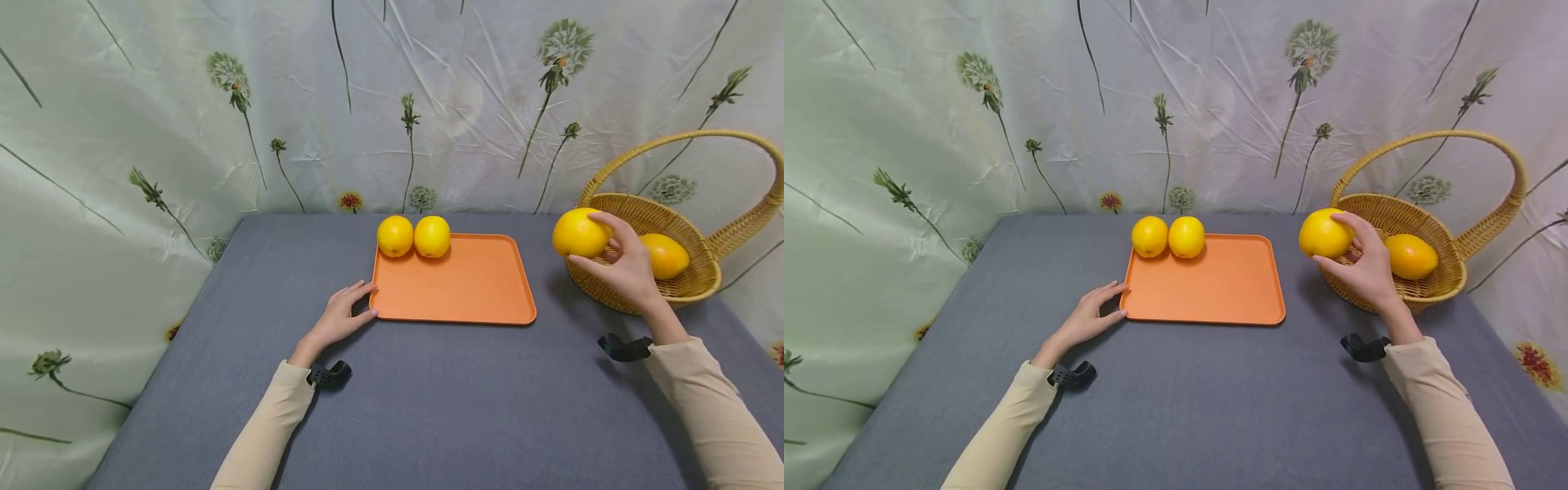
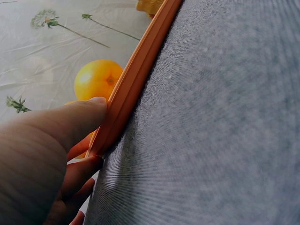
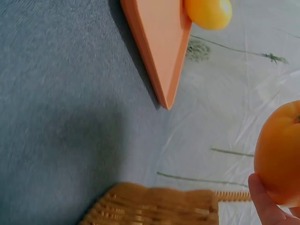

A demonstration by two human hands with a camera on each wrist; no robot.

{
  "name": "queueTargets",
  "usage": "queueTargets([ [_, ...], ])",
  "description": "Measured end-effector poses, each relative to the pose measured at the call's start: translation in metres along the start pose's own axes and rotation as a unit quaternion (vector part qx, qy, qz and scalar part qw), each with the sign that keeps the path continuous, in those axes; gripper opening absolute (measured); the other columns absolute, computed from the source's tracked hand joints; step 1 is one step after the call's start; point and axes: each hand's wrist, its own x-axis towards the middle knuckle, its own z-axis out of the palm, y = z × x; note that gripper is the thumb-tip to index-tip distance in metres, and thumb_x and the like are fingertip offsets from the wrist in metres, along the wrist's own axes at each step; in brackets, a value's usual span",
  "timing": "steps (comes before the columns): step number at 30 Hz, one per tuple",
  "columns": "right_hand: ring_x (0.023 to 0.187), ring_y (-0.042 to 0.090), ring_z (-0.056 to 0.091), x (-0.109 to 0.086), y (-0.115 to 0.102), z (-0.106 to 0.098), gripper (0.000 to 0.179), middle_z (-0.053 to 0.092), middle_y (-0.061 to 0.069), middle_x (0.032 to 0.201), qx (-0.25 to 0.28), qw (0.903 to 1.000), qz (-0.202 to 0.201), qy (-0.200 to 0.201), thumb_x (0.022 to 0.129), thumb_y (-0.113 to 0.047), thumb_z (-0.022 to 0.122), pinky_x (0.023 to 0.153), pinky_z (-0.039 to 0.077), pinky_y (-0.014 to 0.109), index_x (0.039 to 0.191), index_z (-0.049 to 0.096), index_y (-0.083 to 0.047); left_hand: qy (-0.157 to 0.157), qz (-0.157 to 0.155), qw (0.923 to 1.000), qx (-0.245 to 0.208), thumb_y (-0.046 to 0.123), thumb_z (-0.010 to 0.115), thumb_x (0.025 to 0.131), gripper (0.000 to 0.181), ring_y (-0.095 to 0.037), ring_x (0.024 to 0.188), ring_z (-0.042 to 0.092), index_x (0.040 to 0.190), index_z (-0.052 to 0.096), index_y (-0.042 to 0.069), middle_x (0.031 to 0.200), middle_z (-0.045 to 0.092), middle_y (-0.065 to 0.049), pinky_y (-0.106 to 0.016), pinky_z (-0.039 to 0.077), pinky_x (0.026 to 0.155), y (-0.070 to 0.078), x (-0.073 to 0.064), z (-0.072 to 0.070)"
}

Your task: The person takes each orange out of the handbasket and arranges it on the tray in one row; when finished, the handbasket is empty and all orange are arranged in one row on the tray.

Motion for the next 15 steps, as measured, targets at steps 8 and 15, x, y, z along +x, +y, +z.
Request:
queueTargets([
  [8, 0.101, -0.013, 0.048, 0.003, 0.001, 0.019, 0.076, 0.039, -0.026, 0.13, 0.001, 0.9992, -0.014, -0.037, 0.068, 0.009, 0.076, 0.077, 0.042, -0.001, 0.137, 0.046, -0.008, -0.002, 0.001, 1.0, 0.002, 0.027, 0.065, 0.088, 0.054, -0.034, 0.138, 0.036, 0.136, 0.049, 0.009, 0.143, 0.048, -0.015, -0.06, 0.022, 0.111, 0.001, -0.003, 0.003],
  [15, 0.101, -0.013, 0.049, 0.012, 0.003, 0.039, 0.073, 0.04, -0.024, 0.129, 0.043, 0.9959, -0.023, -0.077, 0.072, 0.007, 0.075, 0.078, 0.045, 0.002, 0.137, 0.044, -0.007, 0.008, 0.01, 0.9999, 0.004, 0.026, 0.065, 0.087, 0.054, -0.034, 0.137, 0.038, 0.136, 0.05, 0.008, 0.142, 0.048, -0.015, -0.06, 0.023, 0.11, 0.001, 0.0, 0.001],
])
